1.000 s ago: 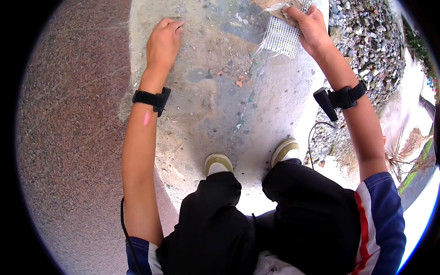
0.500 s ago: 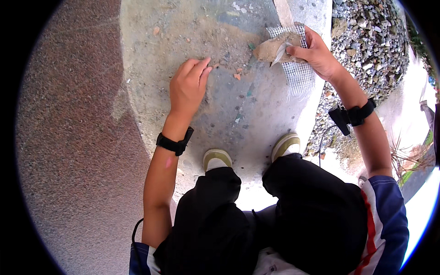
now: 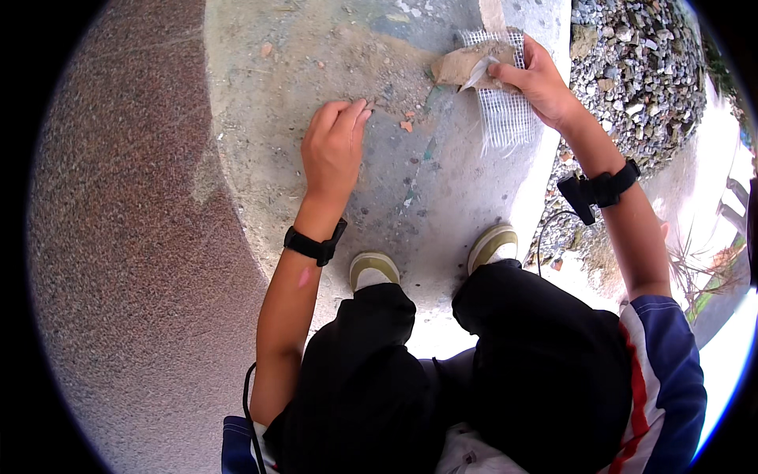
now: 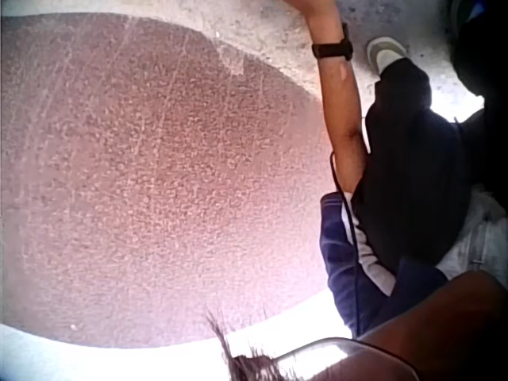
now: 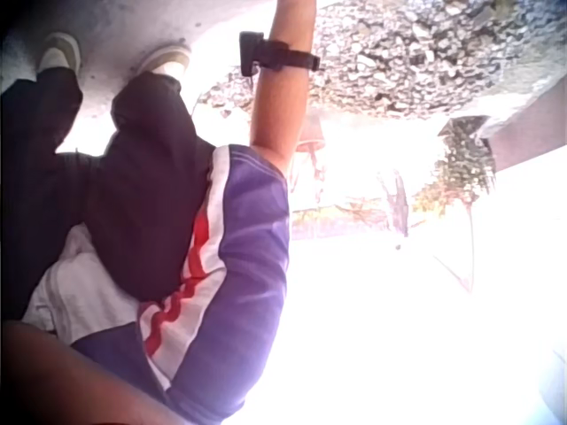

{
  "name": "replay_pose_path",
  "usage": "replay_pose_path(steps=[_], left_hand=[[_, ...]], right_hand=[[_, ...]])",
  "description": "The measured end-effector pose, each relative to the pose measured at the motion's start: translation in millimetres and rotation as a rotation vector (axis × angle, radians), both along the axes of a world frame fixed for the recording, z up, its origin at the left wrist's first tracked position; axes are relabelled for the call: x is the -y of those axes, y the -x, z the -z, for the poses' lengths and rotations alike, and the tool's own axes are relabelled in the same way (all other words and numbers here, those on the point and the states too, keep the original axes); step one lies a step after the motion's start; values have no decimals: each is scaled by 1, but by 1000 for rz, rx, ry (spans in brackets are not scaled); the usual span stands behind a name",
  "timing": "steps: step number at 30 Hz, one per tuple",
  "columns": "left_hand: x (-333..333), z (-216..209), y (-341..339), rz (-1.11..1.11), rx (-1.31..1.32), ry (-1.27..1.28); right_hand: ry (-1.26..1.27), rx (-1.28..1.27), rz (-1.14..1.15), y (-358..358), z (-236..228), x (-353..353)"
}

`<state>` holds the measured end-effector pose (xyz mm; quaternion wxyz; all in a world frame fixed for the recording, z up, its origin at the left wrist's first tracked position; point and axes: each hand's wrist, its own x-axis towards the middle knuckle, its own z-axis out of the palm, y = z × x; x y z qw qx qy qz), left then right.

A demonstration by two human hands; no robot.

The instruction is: The person picks up pieces of netting, plastic, and other debris from a concrete ledge and floor, eventually bundling them into a larger piece of fabric.

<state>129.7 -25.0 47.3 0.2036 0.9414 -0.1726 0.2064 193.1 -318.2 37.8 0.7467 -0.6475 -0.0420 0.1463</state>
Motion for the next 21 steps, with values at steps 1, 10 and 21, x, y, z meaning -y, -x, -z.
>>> replay_pose_path(steps=[1, 10, 21], left_hand=[[0, 1, 0, 19, 23, -44], [36, -4, 12, 86, -216, 99], [68, 19, 46, 82, -314, 33]], right_hand=[[-6, -7, 5, 0, 1, 0], [1, 54, 106, -4, 12, 3], [74, 65, 118, -2, 19, 4]])
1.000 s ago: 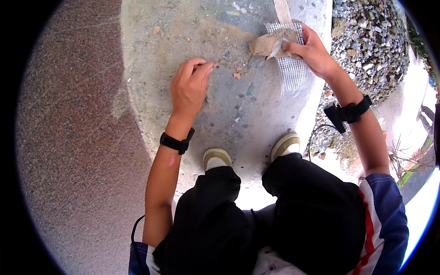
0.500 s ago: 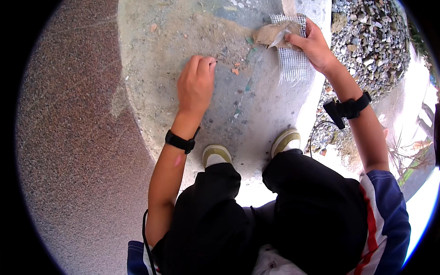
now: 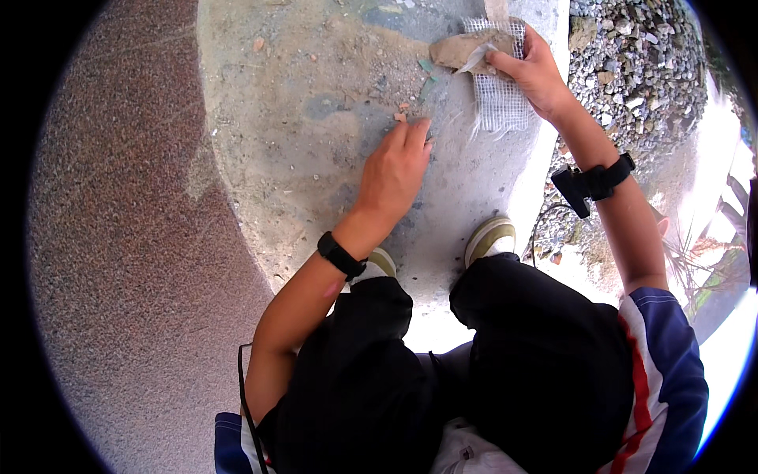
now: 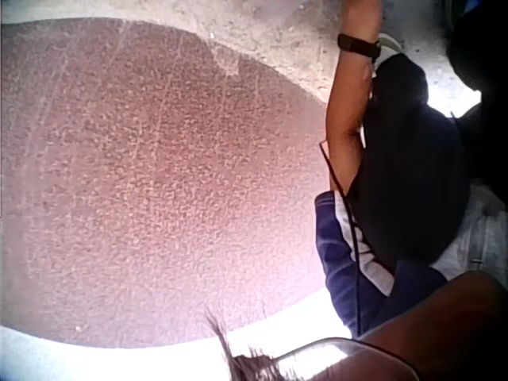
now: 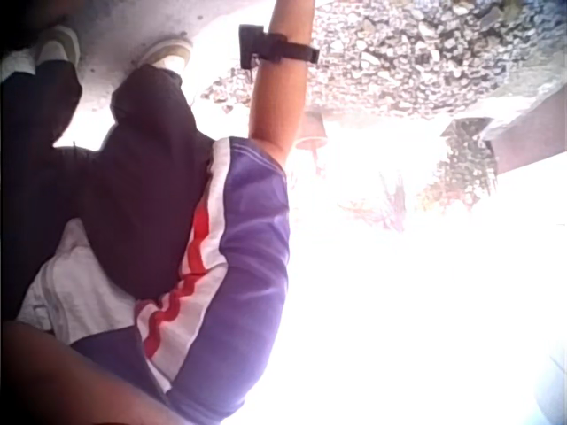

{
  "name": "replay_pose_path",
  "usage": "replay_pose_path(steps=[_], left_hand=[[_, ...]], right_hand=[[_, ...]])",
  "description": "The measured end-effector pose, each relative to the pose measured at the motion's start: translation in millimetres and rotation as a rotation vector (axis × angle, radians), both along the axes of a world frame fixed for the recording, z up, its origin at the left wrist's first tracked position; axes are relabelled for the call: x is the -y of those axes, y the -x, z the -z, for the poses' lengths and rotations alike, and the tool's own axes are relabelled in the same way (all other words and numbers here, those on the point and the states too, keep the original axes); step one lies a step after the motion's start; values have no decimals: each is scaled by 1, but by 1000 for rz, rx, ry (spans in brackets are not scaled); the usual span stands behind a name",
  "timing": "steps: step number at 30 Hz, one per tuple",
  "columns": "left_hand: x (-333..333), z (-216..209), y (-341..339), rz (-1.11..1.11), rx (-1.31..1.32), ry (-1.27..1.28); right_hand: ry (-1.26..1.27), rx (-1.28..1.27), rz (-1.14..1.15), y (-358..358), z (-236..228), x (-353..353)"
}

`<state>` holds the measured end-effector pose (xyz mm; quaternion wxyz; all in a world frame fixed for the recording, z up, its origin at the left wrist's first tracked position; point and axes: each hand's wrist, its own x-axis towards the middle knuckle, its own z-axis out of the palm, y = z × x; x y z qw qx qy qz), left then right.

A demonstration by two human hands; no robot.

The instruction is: The person picks up pieces of netting, plastic, and other debris from a concrete ledge and floor, eventually bundling them into a larger piece of fabric.

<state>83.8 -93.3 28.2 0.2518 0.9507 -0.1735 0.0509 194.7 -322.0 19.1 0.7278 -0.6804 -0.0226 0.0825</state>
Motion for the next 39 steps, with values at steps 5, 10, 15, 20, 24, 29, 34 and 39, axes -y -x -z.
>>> replay_pose_path(steps=[5, 10, 15, 20, 24, 29, 34, 39], left_hand=[[-9, 7, 4, 165, 49, -138], [-6, 6, 4, 69, 8, -39], [-8, 1, -2, 80, -107, -84], [4, -19, -33, 29, -92, 85], [-1, -24, -56, 82, 7, -97], [-2, -24, -61, 120, -3, -176], [-4, -30, -52, 185, 21, -225], [-3, -22, -53, 64, -24, -114]], right_hand=[[-4, 14, -1, 1, -2, 0], [-15, 42, 15, 0, -3, -4], [-115, 7, 31, 2, -7, -1], [-111, -5, 35, 2, -3, 2], [-109, -16, 19, 9, -14, -7], [-92, -69, 64, 14, -18, -11], [-113, -55, 93, 18, -23, -7], [-113, -54, 99, 18, -27, -12]])
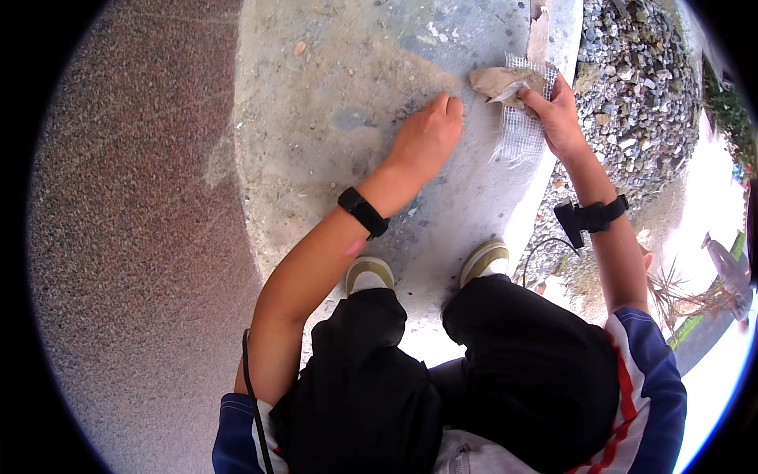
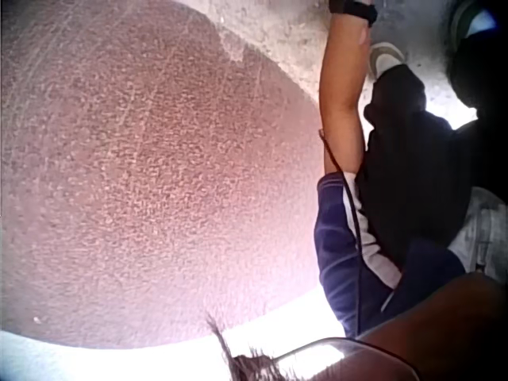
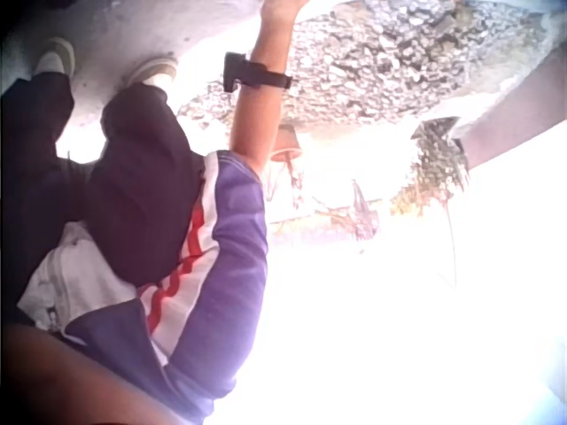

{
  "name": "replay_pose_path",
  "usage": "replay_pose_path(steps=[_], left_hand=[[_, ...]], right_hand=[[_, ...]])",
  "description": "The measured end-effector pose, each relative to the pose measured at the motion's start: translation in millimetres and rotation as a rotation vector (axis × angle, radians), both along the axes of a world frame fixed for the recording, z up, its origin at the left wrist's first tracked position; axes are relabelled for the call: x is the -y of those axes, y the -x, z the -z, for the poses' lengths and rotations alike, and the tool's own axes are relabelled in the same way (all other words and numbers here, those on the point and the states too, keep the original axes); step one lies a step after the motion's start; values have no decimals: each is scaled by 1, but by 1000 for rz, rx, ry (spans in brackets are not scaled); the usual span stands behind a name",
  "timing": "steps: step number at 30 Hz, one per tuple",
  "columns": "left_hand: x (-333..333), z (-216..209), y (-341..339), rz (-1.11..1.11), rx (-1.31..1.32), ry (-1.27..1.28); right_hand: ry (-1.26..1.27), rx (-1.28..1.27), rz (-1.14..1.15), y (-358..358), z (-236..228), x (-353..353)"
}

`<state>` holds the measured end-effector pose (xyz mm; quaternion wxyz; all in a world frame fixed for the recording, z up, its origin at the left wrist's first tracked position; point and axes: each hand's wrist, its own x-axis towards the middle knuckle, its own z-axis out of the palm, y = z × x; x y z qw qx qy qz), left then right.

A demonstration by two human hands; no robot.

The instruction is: The person picks up pieces of netting, plastic, and other debris from a concrete ledge and floor, eventually bundling them into a larger piece of fabric.

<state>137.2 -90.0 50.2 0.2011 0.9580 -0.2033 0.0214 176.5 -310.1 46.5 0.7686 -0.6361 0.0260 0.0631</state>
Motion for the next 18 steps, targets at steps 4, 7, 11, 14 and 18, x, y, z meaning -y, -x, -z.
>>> replay_pose_path(steps=[4, 7, 11, 14, 18], left_hand=[[-12, -5, -1, -75, 17, 246], [-18, -12, -6, -70, -9, 247], [-12, -17, -6, -18, 21, 139], [-9, -24, -5, 29, 116, 18], [-1, -10, -2, 79, 218, -174]], right_hand=[[10, 5, 1, 3, 0, 1], [9, 5, -11, 2, -3, 1], [8, 29, -24, -2, -6, -3], [32, 34, -14, -1, -12, -8], [53, -15, 0, 7, -3, -10]])
